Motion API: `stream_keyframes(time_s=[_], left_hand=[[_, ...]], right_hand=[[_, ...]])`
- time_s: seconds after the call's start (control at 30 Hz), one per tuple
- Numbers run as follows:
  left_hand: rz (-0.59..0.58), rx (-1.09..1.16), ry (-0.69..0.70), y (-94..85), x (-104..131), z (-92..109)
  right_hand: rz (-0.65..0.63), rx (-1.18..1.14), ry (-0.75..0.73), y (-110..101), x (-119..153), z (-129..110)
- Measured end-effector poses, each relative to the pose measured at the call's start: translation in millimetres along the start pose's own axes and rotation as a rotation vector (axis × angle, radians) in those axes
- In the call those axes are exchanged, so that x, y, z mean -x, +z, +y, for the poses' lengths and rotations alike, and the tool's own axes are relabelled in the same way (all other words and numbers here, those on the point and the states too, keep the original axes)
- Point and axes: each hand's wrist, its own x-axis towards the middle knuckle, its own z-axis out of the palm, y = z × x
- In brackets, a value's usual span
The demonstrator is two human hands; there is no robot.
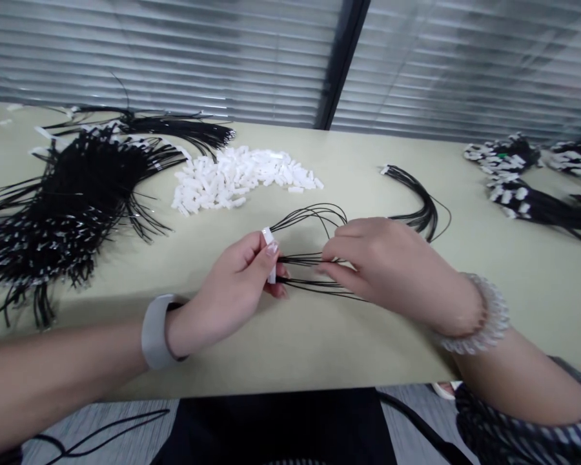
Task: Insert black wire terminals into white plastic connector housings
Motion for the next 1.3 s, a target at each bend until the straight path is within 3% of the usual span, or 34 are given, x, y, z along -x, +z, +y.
stream_keyframes(time_s=[0.1,0.23,0.3,0.4,0.5,0.7,0.87,0.97,1.07,1.13,1.2,1.3], left_hand=[[0.014,0.034,-0.005,-1.4,-0.8,-3.2],[0.035,0.109,-0.019,-2.2,-3.0,-6.1],[0.053,0.140,-0.025,-2.4,-3.7,-6.6],[0.075,0.197,-0.028,-2.9,-3.9,-6.1],[0.083,0.232,-0.023,-3.1,-4.3,-5.3],[0.095,0.273,-0.028,-1.5,-4.7,-2.8],[0.103,0.289,-0.060,-0.1,-3.4,2.3],[0.109,0.306,-0.064,-0.1,-4.1,3.4],[0.109,0.312,-0.055,-0.3,-4.8,2.3],[0.107,0.297,-0.055,-0.6,-4.7,0.9],[0.093,0.270,-0.039,-0.9,-4.3,-0.6],[0.050,0.160,-0.002,-0.8,-3.2,-2.0]], right_hand=[[-0.007,0.114,0.068,-1.8,3.4,6.5],[0.171,0.190,0.254,-5.7,10.7,18.9],[0.233,0.107,0.329,-6.2,12.0,21.8],[0.102,-0.046,0.319,-3.7,10.5,20.6],[-0.012,-0.007,0.323,4.0,7.0,15.0],[0.103,0.095,0.365,18.8,0.2,8.7],[0.296,0.195,0.436,10.0,4.4,29.2],[0.620,0.252,0.352,1.4,11.6,45.8],[0.912,0.282,0.371,-2.1,16.9,51.2],[0.980,0.065,0.407,-2.3,16.5,47.6],[1.005,-0.333,0.394,-4.5,12.8,41.8],[0.951,-0.913,0.355,-15.7,5.7,34.6]])
